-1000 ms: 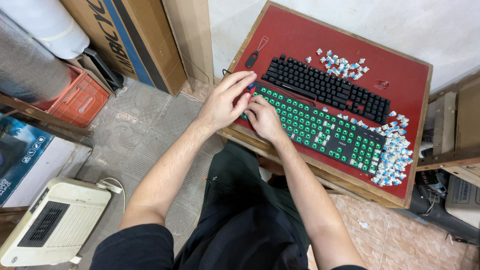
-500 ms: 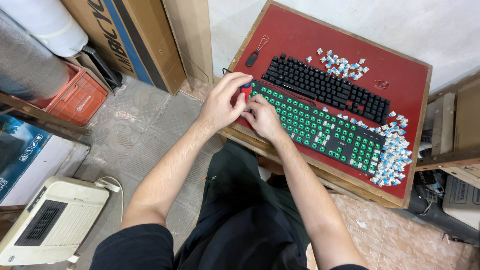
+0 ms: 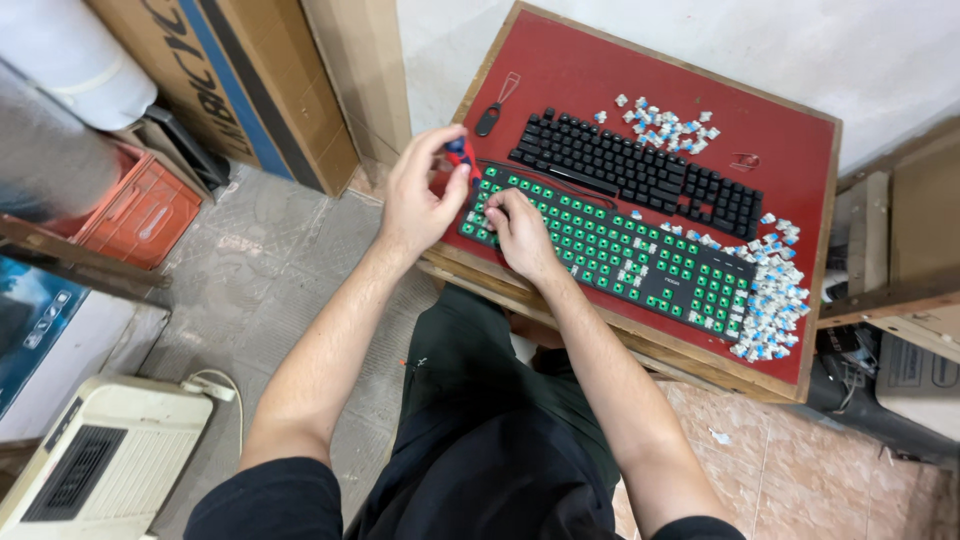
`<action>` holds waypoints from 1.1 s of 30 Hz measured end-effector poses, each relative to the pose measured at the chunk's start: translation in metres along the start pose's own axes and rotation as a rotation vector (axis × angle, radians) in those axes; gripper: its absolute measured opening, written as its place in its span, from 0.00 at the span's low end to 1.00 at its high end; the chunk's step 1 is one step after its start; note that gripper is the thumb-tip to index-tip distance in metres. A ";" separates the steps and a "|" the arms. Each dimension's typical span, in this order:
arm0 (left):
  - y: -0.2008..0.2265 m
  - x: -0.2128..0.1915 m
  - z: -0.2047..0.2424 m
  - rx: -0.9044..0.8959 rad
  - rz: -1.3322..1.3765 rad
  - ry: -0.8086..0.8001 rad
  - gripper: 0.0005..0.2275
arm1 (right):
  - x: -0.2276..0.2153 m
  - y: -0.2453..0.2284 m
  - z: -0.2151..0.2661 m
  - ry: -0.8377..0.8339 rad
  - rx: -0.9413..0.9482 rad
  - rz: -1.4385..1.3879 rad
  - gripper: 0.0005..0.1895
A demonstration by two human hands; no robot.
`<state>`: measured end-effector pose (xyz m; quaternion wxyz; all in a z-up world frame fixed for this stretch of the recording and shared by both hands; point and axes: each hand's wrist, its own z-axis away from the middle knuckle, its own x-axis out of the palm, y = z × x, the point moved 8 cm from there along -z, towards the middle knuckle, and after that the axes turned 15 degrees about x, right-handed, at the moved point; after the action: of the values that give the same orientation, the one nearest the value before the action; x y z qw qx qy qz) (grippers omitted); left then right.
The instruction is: The person uses a screwdriver to remove switches from a mechanical keyboard. They then lift the keyboard case and place it aside, leaving the green PCB exposed on the table.
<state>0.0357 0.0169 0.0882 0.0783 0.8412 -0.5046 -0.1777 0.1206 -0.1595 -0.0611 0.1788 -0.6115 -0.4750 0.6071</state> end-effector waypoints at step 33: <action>-0.085 0.193 0.066 -0.304 0.163 -0.317 0.12 | -0.381 0.235 -0.050 0.364 0.587 0.873 0.11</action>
<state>0.1624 -0.1085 -0.0420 0.1377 0.7378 -0.5442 -0.3747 0.3237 -0.5596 -0.0196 0.1528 -0.7711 0.0500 0.6161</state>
